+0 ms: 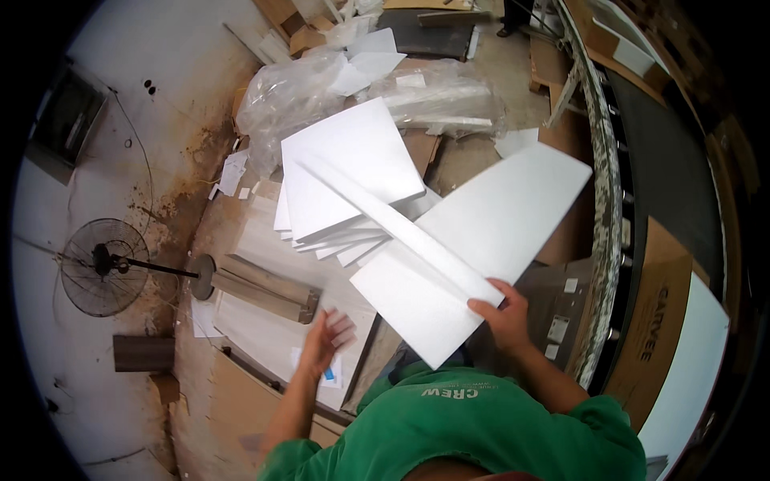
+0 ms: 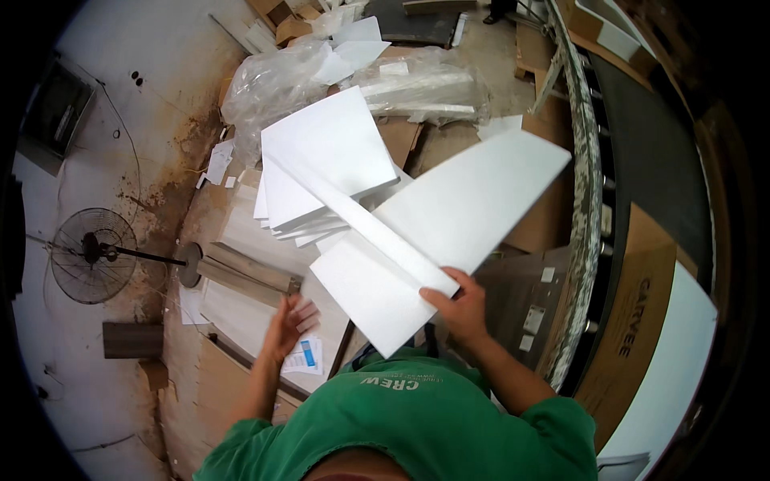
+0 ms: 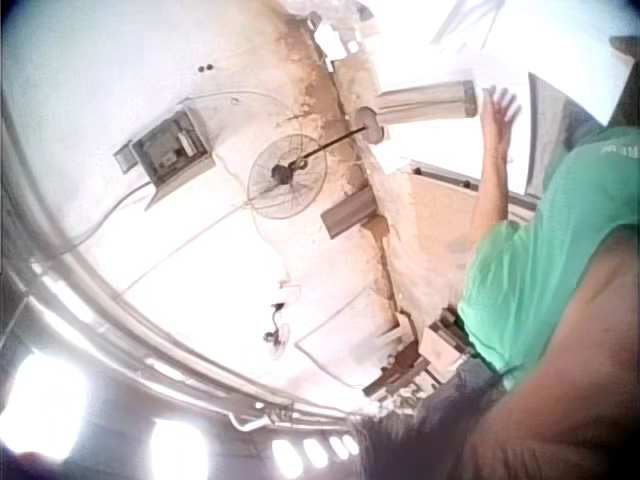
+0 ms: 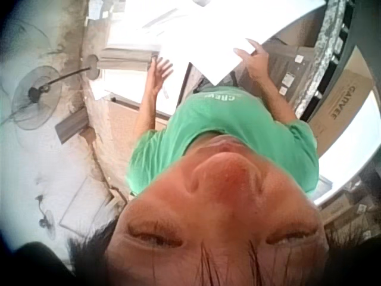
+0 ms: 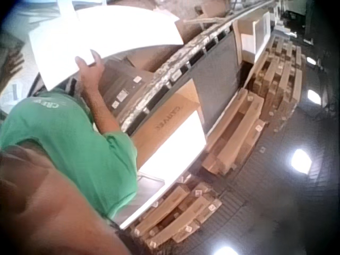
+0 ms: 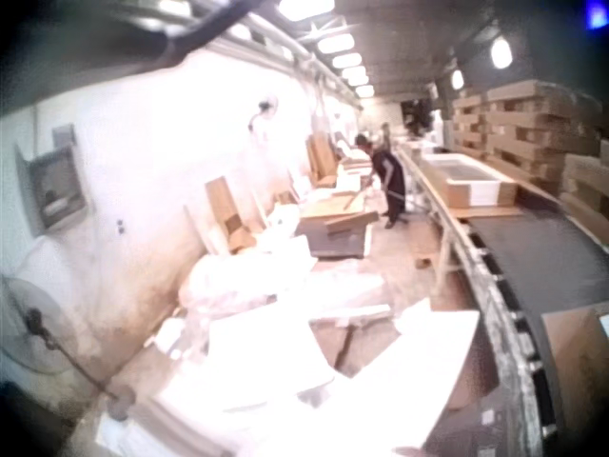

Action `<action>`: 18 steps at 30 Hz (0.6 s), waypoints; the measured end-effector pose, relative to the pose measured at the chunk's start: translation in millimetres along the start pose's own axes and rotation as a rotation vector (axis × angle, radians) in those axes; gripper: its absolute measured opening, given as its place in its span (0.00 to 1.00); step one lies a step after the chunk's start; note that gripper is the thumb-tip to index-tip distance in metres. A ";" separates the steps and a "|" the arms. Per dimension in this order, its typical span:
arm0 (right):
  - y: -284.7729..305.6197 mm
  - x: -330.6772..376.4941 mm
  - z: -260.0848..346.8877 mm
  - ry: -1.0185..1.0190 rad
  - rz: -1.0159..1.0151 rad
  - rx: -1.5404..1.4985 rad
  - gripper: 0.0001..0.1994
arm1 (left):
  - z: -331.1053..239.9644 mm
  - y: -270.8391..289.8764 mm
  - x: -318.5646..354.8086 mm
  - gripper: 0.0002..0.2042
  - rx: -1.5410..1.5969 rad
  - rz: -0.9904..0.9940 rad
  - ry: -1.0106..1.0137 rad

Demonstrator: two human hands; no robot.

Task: The person unpacks white foam inserts from plastic bags and places them into a wooden cabinet frame on a conveyor belt. They handle the foam pieces one by one, arranging them to fit the interior compartments of the cabinet. The person also handles brown cardboard pieces and places them into the frame.

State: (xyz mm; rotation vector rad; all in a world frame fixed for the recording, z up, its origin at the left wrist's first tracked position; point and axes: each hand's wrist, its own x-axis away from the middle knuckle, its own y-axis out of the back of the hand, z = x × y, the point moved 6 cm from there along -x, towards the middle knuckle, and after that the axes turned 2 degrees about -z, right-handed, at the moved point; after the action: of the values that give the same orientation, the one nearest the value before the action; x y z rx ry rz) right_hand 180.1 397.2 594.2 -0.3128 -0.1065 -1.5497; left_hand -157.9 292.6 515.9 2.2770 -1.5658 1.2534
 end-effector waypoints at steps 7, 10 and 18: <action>-31.7 -120.0 21.2 0.164 0.396 0.182 0.24 | -131.7 -94.9 -149.6 0.46 -0.526 0.620 -0.209; -49.9 -174.9 38.4 0.156 0.490 0.440 0.25 | -146.2 -118.8 -198.5 0.35 -0.254 0.510 -0.184; -80.9 -289.1 215.3 0.480 0.500 1.071 0.37 | -187.0 -162.2 -238.4 0.20 0.325 0.259 -0.174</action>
State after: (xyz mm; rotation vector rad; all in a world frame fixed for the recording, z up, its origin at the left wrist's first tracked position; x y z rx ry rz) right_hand 120.1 733.6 734.6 0.8192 -0.4206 -0.8619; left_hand -161.5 635.8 533.6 2.4962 -1.8914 1.5062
